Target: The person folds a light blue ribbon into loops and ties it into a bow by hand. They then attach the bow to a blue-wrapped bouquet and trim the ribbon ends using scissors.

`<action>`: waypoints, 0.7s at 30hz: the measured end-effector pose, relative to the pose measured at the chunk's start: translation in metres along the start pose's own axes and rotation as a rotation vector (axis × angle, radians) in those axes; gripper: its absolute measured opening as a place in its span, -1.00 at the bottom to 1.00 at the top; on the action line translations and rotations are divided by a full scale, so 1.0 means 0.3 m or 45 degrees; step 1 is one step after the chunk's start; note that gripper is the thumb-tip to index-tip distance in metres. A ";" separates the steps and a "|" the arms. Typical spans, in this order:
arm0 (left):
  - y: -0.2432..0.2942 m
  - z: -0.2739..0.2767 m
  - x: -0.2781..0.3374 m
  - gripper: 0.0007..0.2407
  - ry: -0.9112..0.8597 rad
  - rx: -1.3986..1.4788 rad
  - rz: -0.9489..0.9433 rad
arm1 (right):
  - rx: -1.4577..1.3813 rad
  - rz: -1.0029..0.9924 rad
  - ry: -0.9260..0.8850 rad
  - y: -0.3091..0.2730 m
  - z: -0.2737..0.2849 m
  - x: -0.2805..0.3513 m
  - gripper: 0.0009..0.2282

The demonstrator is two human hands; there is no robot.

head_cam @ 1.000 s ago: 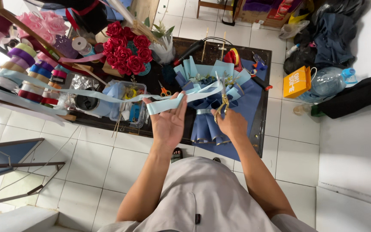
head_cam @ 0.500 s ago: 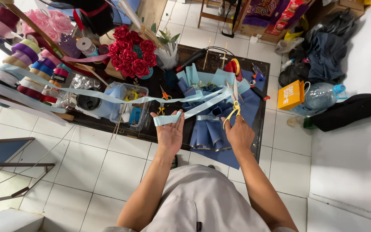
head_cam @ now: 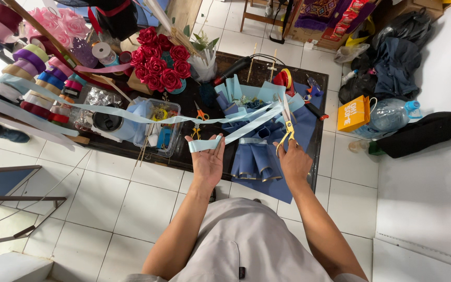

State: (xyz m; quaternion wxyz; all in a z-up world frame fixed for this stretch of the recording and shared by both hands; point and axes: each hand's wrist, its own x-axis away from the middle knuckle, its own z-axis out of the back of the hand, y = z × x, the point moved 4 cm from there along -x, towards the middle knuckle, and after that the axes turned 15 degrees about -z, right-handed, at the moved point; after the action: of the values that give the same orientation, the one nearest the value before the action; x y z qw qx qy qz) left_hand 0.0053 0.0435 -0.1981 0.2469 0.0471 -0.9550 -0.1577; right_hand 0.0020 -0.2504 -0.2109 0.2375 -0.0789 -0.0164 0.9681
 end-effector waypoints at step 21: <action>-0.077 -0.032 -0.012 -0.09 -0.011 -0.103 0.057 | -0.063 0.002 0.351 0.050 -0.043 0.002 -0.45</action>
State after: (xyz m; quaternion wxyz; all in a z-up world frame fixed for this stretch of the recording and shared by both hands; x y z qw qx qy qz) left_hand 0.0135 0.0197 -0.1993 0.2480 0.0151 -0.9497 -0.1908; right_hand -0.0034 -0.2635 -0.2247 0.2347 -0.2170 -0.0074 0.9475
